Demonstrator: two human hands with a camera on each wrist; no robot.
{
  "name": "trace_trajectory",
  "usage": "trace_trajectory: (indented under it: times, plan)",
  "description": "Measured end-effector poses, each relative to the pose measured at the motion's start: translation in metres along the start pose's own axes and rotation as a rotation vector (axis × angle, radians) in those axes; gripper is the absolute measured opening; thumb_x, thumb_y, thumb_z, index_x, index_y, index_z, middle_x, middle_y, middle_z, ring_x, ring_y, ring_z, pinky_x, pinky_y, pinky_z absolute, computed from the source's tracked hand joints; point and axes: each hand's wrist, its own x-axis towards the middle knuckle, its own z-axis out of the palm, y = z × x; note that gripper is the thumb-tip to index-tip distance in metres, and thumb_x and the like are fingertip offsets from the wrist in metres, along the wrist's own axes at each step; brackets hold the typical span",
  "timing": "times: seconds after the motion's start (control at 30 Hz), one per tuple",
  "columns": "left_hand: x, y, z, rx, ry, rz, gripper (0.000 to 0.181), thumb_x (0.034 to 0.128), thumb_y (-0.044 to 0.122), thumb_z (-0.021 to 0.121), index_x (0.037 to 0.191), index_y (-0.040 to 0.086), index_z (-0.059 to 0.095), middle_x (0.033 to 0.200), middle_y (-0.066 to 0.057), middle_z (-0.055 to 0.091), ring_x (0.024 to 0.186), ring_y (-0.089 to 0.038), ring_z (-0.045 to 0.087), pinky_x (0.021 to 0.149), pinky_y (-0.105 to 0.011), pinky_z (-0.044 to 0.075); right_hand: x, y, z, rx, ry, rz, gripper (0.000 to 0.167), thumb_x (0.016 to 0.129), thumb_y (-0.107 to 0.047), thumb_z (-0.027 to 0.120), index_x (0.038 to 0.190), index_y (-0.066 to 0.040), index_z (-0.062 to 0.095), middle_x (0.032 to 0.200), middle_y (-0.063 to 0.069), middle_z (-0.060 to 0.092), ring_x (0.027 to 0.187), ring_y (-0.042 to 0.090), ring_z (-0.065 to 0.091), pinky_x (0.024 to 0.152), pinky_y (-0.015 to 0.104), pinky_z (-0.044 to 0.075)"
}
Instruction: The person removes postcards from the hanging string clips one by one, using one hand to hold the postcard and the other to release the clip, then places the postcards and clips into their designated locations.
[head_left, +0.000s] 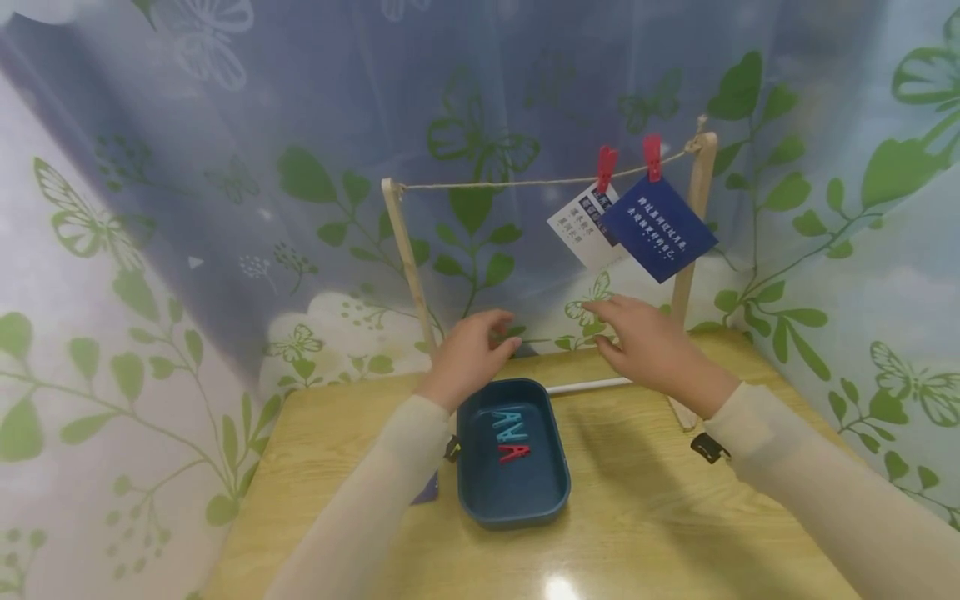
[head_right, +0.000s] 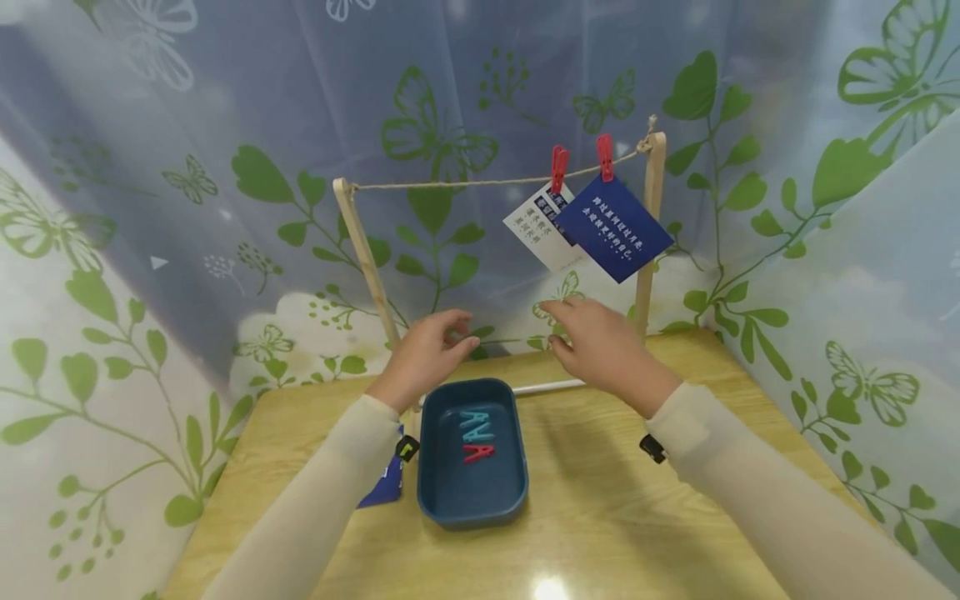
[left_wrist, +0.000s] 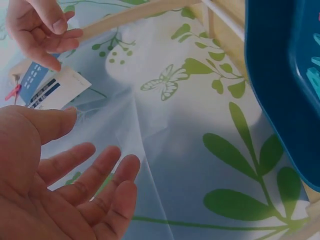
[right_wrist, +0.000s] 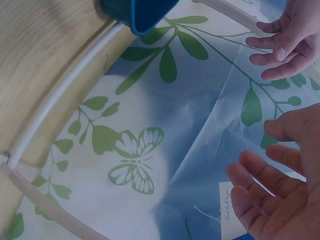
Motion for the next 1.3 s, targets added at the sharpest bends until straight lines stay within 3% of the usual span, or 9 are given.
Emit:
trace_trajectory:
  times: [0.3, 0.6, 0.77, 1.1, 1.3]
  plan:
    - [0.014, 0.018, -0.002, -0.022, 0.003, 0.041, 0.046, 0.1080, 0.037, 0.070, 0.150, 0.019, 0.064, 0.134, -0.006, 0.073, 0.110, -0.023, 0.074, 0.092, -0.043, 0.063, 0.006, 0.002, -0.019, -0.016, 0.010, -0.002, 0.050, 0.101, -0.013, 0.073, 0.149, -0.003, 0.062, 0.119, 0.016, 0.075, 0.105, 0.033, 0.074, 0.083, 0.051, 0.064]
    - [0.028, 0.033, -0.003, -0.053, 0.017, 0.029, 0.044, 0.1086, 0.038, 0.068, 0.148, 0.020, 0.065, 0.134, -0.005, 0.073, 0.109, -0.018, 0.074, 0.088, -0.039, 0.064, 0.011, 0.008, -0.035, -0.014, 0.016, 0.016, 0.049, 0.102, -0.013, 0.072, 0.149, -0.004, 0.061, 0.121, 0.018, 0.075, 0.102, 0.032, 0.075, 0.077, 0.050, 0.063]
    - [0.035, 0.037, -0.004, -0.057, 0.015, 0.045, 0.045, 0.1089, 0.039, 0.068, 0.149, 0.020, 0.064, 0.136, -0.006, 0.073, 0.109, -0.017, 0.074, 0.088, -0.039, 0.064, 0.013, 0.011, -0.041, -0.021, 0.042, 0.018, 0.050, 0.101, -0.013, 0.073, 0.149, -0.004, 0.062, 0.123, 0.018, 0.075, 0.105, 0.033, 0.074, 0.081, 0.051, 0.064]
    - [0.049, 0.047, -0.005, -0.083, 0.059, 0.074, 0.042, 0.1084, 0.036, 0.069, 0.146, 0.017, 0.065, 0.132, -0.009, 0.074, 0.107, -0.020, 0.075, 0.089, -0.040, 0.064, 0.017, 0.016, -0.054, -0.056, 0.094, 0.012, 0.048, 0.101, -0.013, 0.074, 0.147, -0.006, 0.063, 0.117, 0.017, 0.075, 0.101, 0.032, 0.075, 0.073, 0.049, 0.063]
    - [0.059, 0.054, -0.006, -0.111, 0.097, 0.061, 0.043, 0.1080, 0.035, 0.070, 0.147, 0.018, 0.065, 0.127, -0.005, 0.075, 0.105, -0.017, 0.074, 0.087, -0.038, 0.064, 0.023, 0.017, -0.063, -0.052, 0.107, 0.007, 0.048, 0.102, -0.013, 0.072, 0.148, -0.004, 0.063, 0.122, 0.019, 0.075, 0.104, 0.033, 0.075, 0.080, 0.053, 0.064]
